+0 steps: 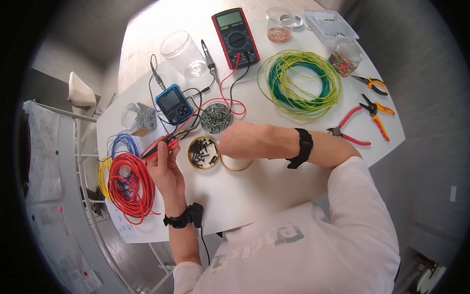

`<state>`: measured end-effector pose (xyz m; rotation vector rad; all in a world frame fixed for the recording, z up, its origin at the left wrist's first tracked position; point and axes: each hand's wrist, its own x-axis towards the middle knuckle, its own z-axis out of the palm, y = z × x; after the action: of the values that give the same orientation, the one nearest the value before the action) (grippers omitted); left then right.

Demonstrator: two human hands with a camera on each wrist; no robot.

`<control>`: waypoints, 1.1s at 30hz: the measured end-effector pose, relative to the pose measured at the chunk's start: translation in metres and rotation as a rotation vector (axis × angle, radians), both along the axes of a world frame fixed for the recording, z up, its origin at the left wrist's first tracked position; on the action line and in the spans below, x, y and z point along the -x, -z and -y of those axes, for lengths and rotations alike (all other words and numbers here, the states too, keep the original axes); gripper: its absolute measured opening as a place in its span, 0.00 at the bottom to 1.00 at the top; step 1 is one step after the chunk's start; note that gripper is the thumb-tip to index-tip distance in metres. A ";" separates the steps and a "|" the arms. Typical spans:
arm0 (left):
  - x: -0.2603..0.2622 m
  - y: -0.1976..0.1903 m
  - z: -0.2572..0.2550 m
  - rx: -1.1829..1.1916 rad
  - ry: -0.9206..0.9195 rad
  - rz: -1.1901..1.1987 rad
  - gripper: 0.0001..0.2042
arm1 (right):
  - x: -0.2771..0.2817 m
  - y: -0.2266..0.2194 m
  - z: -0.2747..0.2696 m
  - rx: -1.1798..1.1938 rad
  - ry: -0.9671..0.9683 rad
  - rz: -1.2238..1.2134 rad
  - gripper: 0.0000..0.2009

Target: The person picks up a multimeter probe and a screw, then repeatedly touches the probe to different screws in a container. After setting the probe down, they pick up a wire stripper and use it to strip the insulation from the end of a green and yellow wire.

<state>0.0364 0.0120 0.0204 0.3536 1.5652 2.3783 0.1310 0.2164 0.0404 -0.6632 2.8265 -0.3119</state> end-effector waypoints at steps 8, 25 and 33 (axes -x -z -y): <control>-0.003 0.002 -0.001 -0.016 -0.002 0.003 0.09 | -0.001 -0.004 0.003 0.029 -0.012 0.021 0.03; -0.006 -0.002 0.003 -0.086 -0.029 -0.021 0.11 | 0.046 0.009 -0.010 1.102 0.297 0.450 0.11; -0.010 0.000 -0.002 -0.053 0.030 0.007 0.10 | 0.035 -0.010 0.006 1.409 0.350 0.419 0.16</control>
<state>0.0461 0.0137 0.0203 0.3767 1.4853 2.3989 0.0962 0.2104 0.0509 -0.1830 1.9104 -2.2227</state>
